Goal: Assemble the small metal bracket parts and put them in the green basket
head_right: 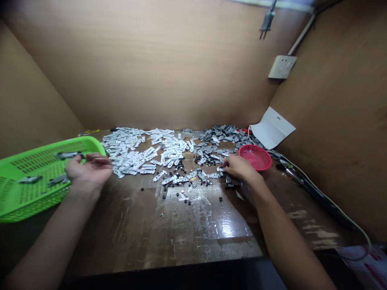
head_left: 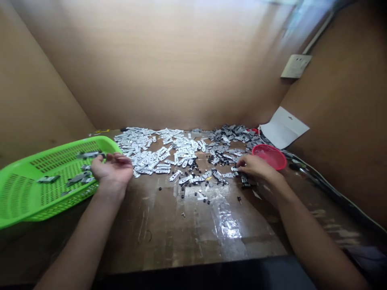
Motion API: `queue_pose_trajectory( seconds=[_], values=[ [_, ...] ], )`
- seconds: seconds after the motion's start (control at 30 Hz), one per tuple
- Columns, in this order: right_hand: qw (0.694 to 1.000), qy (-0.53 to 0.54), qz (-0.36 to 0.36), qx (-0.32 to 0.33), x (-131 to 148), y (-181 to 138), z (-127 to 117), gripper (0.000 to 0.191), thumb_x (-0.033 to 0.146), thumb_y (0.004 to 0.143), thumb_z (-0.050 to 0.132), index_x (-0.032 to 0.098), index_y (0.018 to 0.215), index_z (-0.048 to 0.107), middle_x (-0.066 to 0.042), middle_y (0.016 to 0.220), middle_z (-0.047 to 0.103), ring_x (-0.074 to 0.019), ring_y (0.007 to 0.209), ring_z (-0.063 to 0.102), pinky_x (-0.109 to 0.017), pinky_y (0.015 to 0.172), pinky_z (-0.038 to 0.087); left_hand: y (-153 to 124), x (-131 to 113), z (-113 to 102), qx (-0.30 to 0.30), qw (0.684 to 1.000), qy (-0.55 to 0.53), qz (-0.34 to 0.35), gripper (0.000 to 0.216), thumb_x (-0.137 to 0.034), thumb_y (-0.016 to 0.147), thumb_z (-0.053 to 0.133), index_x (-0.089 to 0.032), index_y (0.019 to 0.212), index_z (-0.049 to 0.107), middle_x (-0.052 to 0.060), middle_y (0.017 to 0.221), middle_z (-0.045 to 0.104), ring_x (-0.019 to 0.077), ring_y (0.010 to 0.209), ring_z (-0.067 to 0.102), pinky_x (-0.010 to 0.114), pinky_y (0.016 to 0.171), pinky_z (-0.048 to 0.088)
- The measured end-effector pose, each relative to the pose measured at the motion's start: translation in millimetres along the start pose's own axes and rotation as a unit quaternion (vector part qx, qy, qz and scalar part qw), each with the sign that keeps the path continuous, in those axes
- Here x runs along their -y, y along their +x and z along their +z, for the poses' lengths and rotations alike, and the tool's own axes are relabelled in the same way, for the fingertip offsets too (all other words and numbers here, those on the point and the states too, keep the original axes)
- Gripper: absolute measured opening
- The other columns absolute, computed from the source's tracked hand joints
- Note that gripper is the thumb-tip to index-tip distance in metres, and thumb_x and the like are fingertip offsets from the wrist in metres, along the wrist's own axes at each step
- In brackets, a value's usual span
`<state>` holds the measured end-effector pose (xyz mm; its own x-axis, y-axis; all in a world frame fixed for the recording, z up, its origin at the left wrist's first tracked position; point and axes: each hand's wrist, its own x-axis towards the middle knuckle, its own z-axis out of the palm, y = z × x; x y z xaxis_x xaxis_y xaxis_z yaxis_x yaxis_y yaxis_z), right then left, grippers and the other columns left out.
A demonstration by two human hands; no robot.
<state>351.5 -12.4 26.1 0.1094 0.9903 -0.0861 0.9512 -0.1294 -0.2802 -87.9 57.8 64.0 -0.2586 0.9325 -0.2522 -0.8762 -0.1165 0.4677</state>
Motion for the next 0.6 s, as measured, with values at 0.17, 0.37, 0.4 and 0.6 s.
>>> queue_pose_trajectory(
  seconds=[0.17, 0.37, 0.4, 0.6],
  values=[
    [0.999, -0.038, -0.021, -0.012, 7.6, -0.3, 3.8, 0.018, 0.029, 0.07, 0.063, 0.023, 0.085, 0.071, -0.005, 0.087, 0.069, -0.0201, 0.082, 0.062, -0.022, 0.063, 0.04, -13.8, 21.6, 1.9, 0.043, 0.993, 0.091, 0.054, 0.023, -0.034, 0.084, 0.033, -0.016, 0.093, 0.045, 0.002, 0.073, 0.052, 0.007, 0.051, 0.049, 0.017, 0.044, 0.039],
    [0.986, 0.02, -0.156, -0.045, 31.1, -1.9, 17.1, 0.023, 0.037, 0.079, 0.056, 0.024, 0.092, 0.069, -0.005, 0.094, 0.066, -0.0198, 0.085, 0.06, -0.026, 0.073, 0.042, -45.3, 70.3, -7.2, 0.192, 0.933, 0.303, -0.039, 0.028, -0.033, 0.076, 0.055, -0.018, 0.099, 0.053, -0.002, 0.068, 0.051, 0.0058, 0.05, 0.048, 0.015, 0.044, 0.038],
    [0.982, 0.027, -0.18, -0.058, 37.1, -3.1, 21.6, 0.027, 0.039, 0.079, 0.056, 0.023, 0.098, 0.067, -0.006, 0.098, 0.065, -0.0206, 0.088, 0.059, -0.027, 0.076, 0.042, -49.4, 77.3, -10.4, 0.213, 0.914, 0.341, -0.06, 0.029, -0.034, 0.076, 0.056, -0.018, 0.099, 0.054, -0.002, 0.069, 0.052, 0.0059, 0.05, 0.049, 0.015, 0.045, 0.038],
    [0.971, 0.056, -0.227, -0.058, 60.9, -7.2, 46.0, 0.03, 0.037, 0.077, 0.061, 0.021, 0.102, 0.065, -0.009, 0.098, 0.06, -0.0218, 0.093, 0.054, -0.033, 0.081, 0.042, -57.3, 101.8, -25.2, 0.319, 0.798, 0.505, -0.076, 0.028, -0.04, 0.077, 0.056, -0.016, 0.093, 0.056, -0.001, 0.068, 0.055, 0.0072, 0.051, 0.053, 0.015, 0.045, 0.037]
  ],
)
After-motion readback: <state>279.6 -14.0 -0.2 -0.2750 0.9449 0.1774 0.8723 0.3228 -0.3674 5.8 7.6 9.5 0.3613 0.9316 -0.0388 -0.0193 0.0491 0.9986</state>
